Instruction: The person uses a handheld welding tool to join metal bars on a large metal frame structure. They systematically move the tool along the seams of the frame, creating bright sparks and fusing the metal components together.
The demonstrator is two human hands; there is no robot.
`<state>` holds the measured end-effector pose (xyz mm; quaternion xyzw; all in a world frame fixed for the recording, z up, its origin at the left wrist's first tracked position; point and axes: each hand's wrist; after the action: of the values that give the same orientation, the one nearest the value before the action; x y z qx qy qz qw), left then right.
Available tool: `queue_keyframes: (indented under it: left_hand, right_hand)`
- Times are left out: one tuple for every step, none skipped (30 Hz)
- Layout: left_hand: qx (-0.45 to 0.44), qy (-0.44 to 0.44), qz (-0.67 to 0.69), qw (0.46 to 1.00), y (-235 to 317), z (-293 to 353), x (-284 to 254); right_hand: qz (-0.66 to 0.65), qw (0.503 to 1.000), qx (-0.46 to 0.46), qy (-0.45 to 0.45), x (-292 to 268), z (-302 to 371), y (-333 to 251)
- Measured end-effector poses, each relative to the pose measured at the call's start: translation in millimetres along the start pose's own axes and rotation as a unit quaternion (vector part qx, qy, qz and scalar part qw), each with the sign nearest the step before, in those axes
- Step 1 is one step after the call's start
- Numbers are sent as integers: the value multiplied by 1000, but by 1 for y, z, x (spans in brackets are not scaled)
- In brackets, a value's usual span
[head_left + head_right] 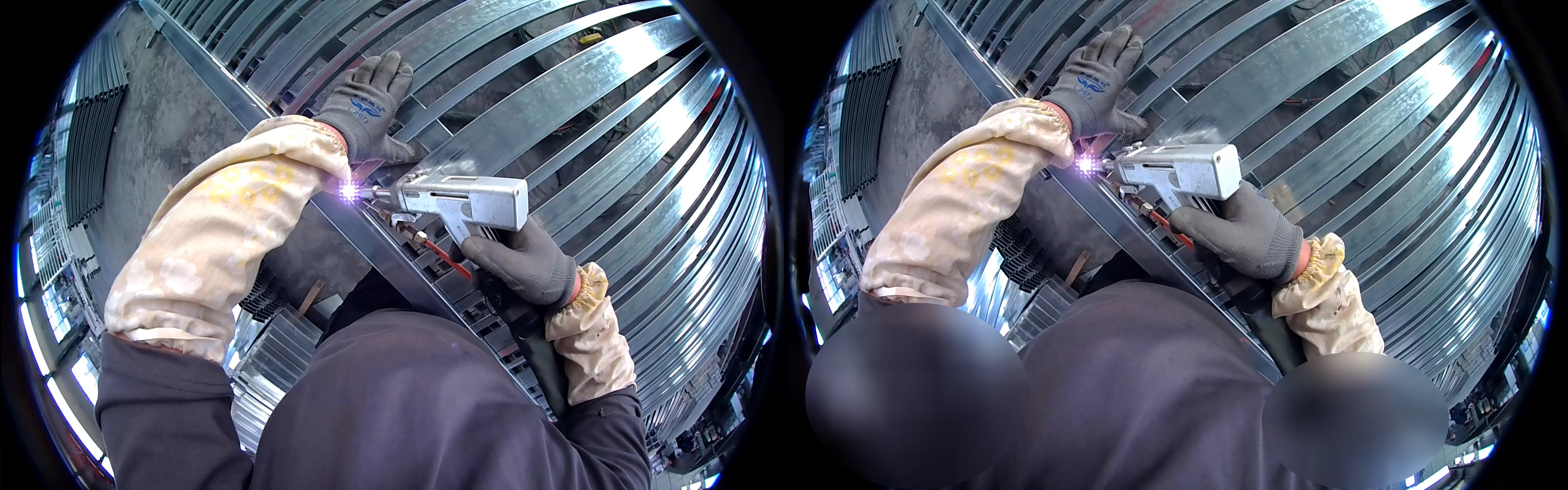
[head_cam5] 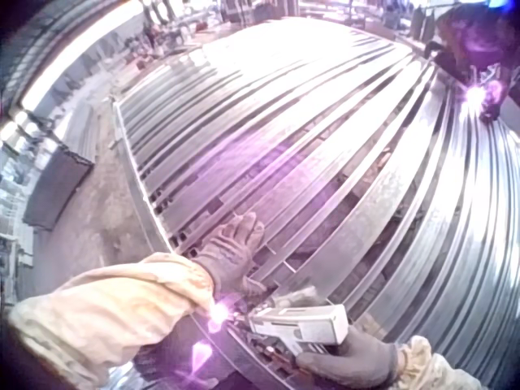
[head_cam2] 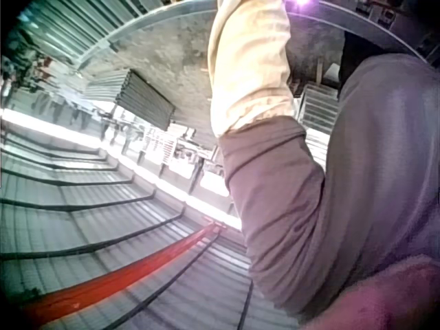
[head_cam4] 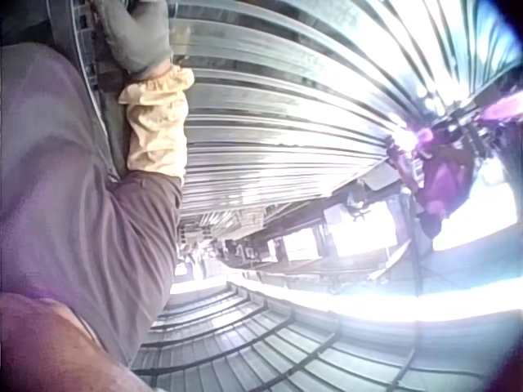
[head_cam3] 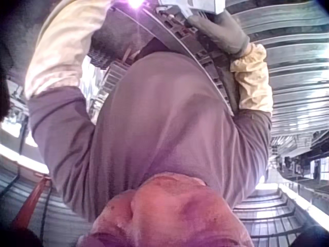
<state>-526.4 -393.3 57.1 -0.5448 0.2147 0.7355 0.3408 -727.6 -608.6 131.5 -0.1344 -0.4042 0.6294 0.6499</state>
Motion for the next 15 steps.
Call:
queue_keyframes:
  left_hand:
    - [-1,-6,-9,1000,0,0,-1]
    - [-2,-1,2,1000,0,0,-1]
    - [-2,1,3,1000,1,1,-2]
    - [-3,-2,-3,1000,1,1,-2]
    - [-4,0,6,1000,1,1,-2]
    - [-5,-2,8,1000,1,1,-2]
    - [-4,-2,3,1000,1,1,-2]
    - [-7,-4,13,1000,1,1,-2]
    - [-8,-5,16,1000,1,1,-2]
    - [-9,-14,10,1000,2,3,-3]
    - [-18,-6,28,999,3,4,-4]
    - [-25,-6,36,999,7,5,-5]
    - [-34,-11,40,999,11,7,-7]
    - [-38,-11,51,998,17,9,-9]
    - [-45,-16,57,997,28,13,-11]
  right_hand:
    - [4,1000,6,0,-1,0,1]
    - [5,1000,6,-3,-2,0,2]
    - [3,1000,3,-6,-3,1,3]
    - [20,1000,-14,-2,-3,1,5]
    - [35,999,-33,2,-3,2,7]
    - [51,997,-52,9,-3,4,9]
    - [36,998,-44,16,-4,9,10]
    - [22,999,-37,26,-5,17,10]
    - [7,999,-17,37,-7,25,11]
    - [15,997,-41,62,-7,34,12]
    - [-3,998,-12,58,-10,44,11]
    - [-19,997,28,62,-15,57,9]
    - [-41,995,63,62,-17,67,9]
    - [-18,997,19,72,-16,74,12]
    - [-25,997,18,69,-16,80,15]
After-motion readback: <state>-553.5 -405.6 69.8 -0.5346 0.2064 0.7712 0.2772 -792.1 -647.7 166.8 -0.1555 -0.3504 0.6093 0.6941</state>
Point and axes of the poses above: each hand's wrist, its own z-axis away from the middle knuckle, its own x-axis out of the palm, y = z × x, and after that the axes turned 3 degrees about y, right-handed
